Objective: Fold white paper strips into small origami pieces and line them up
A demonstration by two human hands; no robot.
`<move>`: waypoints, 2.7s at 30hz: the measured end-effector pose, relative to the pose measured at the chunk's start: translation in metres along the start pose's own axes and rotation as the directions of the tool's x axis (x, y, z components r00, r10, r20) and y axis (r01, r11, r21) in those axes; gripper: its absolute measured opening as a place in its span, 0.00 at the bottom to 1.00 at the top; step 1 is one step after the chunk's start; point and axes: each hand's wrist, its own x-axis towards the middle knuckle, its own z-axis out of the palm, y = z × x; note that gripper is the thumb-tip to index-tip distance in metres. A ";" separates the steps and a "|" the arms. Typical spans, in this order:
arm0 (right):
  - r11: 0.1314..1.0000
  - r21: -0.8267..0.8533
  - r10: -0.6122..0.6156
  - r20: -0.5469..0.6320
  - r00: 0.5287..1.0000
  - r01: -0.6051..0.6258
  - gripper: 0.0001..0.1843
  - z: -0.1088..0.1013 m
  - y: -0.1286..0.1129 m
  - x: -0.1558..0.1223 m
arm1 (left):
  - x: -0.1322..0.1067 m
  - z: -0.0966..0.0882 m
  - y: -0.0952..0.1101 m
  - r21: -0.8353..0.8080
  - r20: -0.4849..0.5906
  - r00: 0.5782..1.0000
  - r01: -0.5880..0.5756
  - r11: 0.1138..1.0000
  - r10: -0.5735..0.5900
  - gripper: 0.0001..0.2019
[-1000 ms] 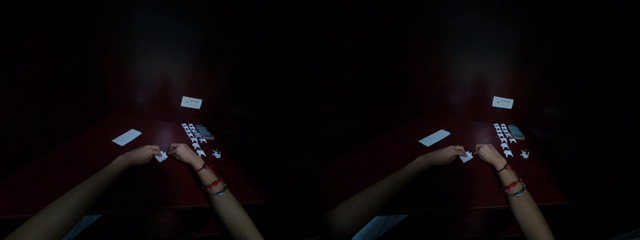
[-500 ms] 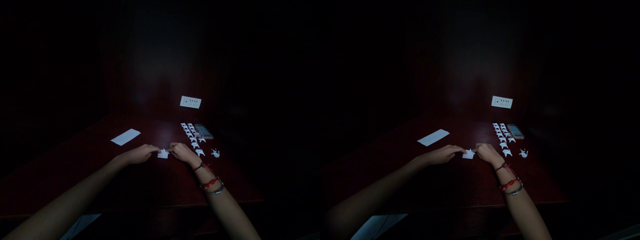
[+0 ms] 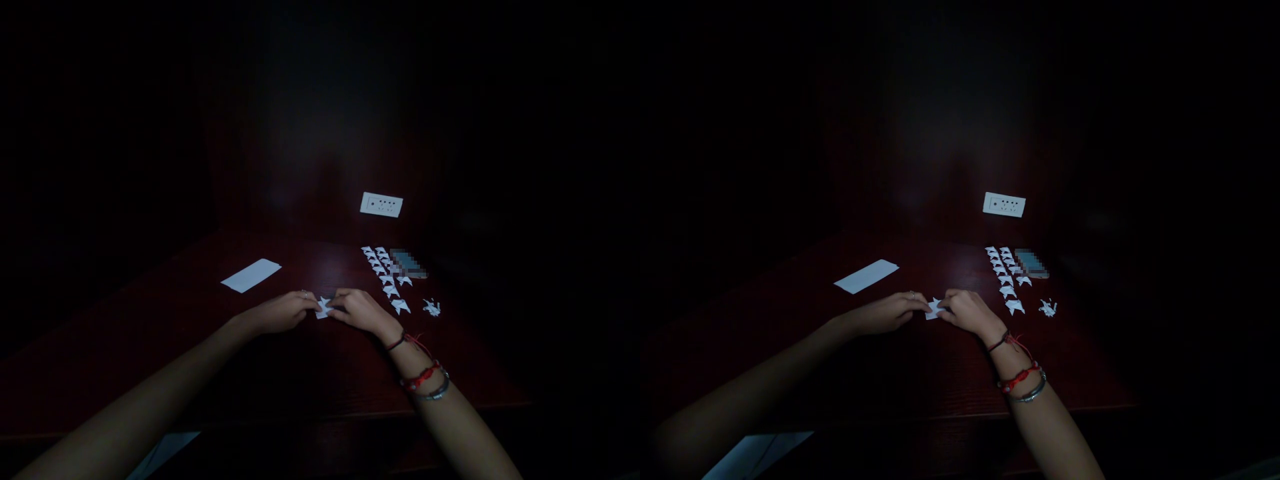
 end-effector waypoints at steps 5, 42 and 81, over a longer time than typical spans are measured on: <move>0.998 -0.023 -0.054 0.002 0.999 0.054 0.14 0.007 0.002 0.002 | 0.000 -0.001 -0.010 0.040 -0.124 0.992 0.025 0.999 -0.020 0.22; 0.948 0.313 0.103 -0.113 0.988 -0.063 0.08 0.020 0.009 0.010 | -0.006 -0.004 0.000 0.198 0.108 0.993 -0.075 0.977 0.054 0.18; 0.985 0.153 -0.068 -0.066 0.996 0.078 0.18 0.009 0.008 -0.003 | -0.003 0.003 0.004 0.217 0.098 0.995 -0.005 0.976 -0.016 0.25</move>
